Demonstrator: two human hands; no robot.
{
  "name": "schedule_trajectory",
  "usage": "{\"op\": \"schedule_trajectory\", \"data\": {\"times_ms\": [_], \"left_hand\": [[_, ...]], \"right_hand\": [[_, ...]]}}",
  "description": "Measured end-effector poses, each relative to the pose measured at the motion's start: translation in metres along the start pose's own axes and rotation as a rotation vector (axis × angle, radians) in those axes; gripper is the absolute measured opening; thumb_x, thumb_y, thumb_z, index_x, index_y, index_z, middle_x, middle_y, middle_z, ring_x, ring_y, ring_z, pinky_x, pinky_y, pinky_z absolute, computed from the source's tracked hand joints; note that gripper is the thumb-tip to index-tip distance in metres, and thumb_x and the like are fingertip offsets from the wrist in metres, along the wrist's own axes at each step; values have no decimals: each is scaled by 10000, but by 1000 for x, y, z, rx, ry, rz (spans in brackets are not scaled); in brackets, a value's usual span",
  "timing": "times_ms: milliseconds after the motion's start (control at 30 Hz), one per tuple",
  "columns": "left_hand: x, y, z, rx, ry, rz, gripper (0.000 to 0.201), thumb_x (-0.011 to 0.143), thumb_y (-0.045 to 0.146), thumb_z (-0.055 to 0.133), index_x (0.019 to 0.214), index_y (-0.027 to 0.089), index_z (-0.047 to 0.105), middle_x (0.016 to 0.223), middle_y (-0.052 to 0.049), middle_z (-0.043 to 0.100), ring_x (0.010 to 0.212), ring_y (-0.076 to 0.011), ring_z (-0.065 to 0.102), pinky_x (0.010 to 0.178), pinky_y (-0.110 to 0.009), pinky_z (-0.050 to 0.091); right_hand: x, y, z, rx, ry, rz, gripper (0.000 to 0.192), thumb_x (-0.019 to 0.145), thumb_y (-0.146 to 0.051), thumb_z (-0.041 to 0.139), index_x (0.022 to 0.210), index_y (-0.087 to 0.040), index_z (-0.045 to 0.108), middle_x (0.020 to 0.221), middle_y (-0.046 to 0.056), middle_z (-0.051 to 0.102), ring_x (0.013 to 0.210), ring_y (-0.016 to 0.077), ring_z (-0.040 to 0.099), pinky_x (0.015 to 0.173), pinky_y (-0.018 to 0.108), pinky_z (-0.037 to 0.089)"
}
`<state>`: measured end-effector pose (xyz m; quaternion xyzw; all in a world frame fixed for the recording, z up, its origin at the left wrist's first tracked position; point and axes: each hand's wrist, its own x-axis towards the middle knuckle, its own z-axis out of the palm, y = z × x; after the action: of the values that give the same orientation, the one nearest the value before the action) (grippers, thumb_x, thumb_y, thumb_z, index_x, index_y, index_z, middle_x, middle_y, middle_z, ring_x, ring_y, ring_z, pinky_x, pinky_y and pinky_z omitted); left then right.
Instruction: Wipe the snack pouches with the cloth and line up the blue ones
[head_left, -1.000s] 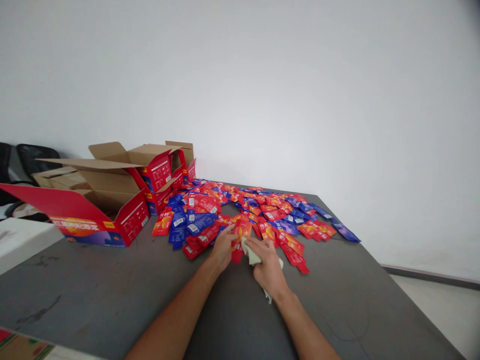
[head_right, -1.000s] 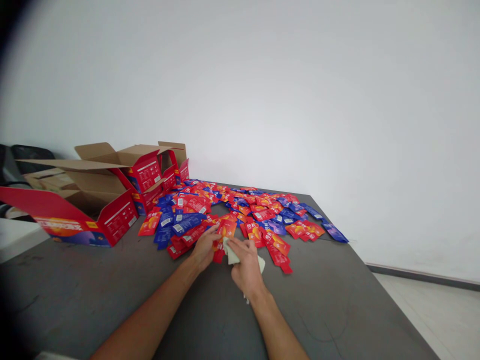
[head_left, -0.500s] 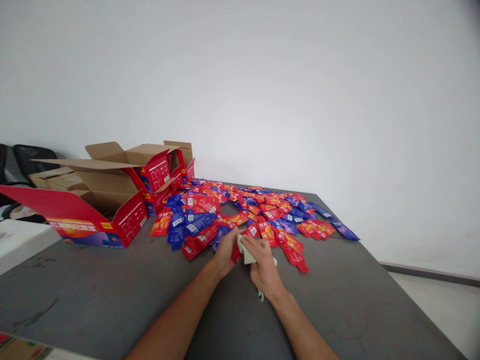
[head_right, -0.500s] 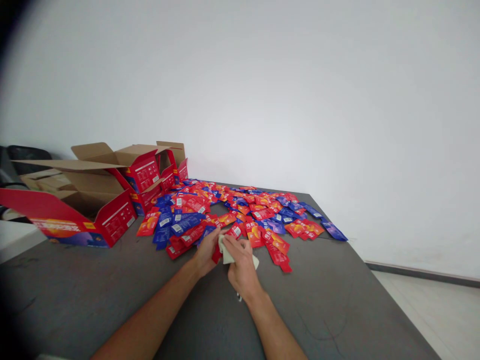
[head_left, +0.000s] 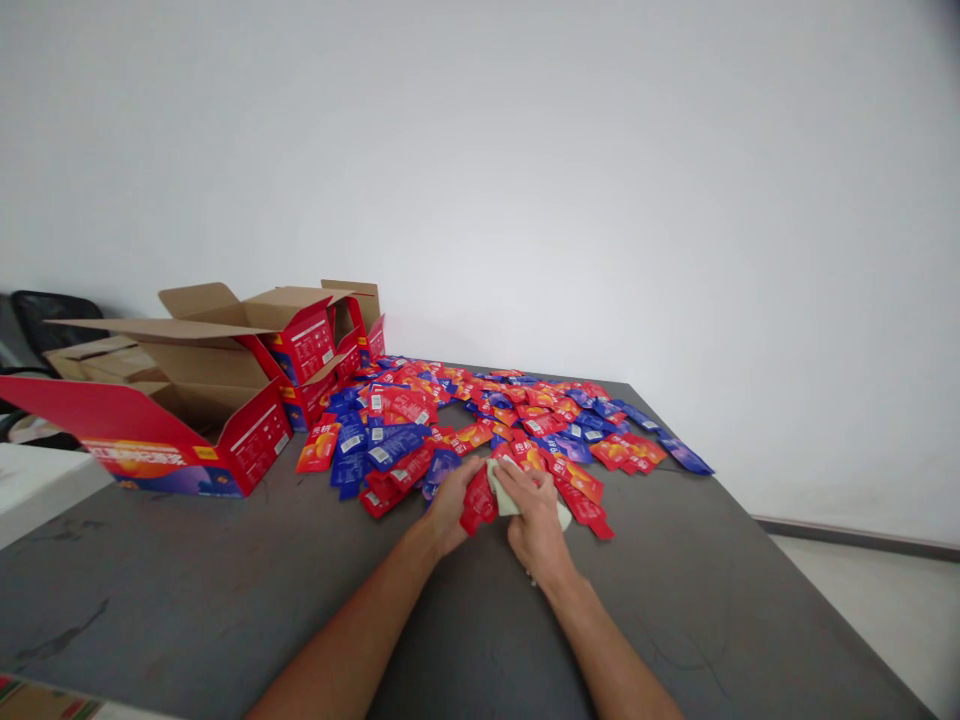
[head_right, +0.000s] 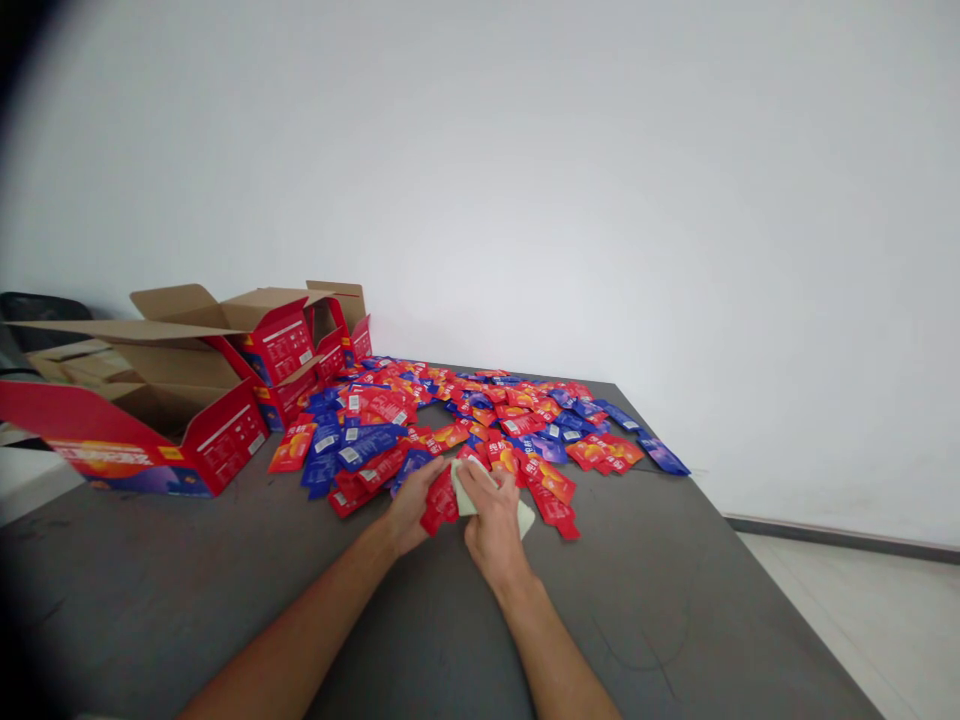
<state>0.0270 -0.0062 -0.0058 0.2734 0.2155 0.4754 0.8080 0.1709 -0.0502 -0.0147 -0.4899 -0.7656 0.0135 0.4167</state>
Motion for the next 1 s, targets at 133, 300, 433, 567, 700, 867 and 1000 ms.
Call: {"op": "schedule_trajectory", "data": {"times_ms": [133,300,433,567,700,867,1000], "left_hand": [[-2,10,-4,68,65,-33,365,876,372,544,1014,67,688,900,-143,745,843,-246,715,772,-341,566],[1,17,-14,636,272,272,438,890,352,484,1241,139,636,1169,-128,703,1039,-259,670,919,-401,518],[-1,18,-25,1456,237,508,450,910,252,423,1322,215,602,1392,-99,571,1284,-241,510,1114,-421,353],[-8,13,-37,1935,250,453,473,906,202,411,1341,262,587,1479,-99,482,1389,-298,381,1144,-515,262],[-10,8,-45,2108,251,349,474,872,192,456,1312,276,611,1465,-111,499,1412,-372,322,1153,-610,135],[-9,20,-54,2174,309,339,475,831,162,478,1267,245,646,1441,-143,519,1389,-364,355,1152,-598,115],[-12,44,-72,2251,360,303,495,809,143,489,1264,258,647,1490,-116,477,1428,-331,302,1146,-574,148]], "right_hand": [[-1,-23,7,72,-218,-108,802,651,67,448,1334,-324,602,1343,5,624,1098,243,507,939,412,391],[-1,-24,4,68,-276,-100,773,643,68,468,1303,-300,628,1297,11,652,1043,228,523,889,365,387],[-2,-10,2,15,-226,-5,779,586,79,444,1249,-263,667,1297,11,652,989,215,530,869,344,386],[-4,-2,5,-38,-244,44,743,567,59,457,1186,-267,705,1273,6,670,983,214,549,859,335,385],[-5,1,8,-69,-213,52,763,537,53,454,1176,-277,711,1269,-1,675,975,214,572,848,338,401],[-6,3,5,-79,-168,34,749,556,56,455,1180,-268,711,1251,-1,684,959,224,589,859,356,431],[-8,7,7,-82,-142,44,756,555,65,456,1180,-273,711,1246,-6,686,973,231,594,868,358,446]]}}
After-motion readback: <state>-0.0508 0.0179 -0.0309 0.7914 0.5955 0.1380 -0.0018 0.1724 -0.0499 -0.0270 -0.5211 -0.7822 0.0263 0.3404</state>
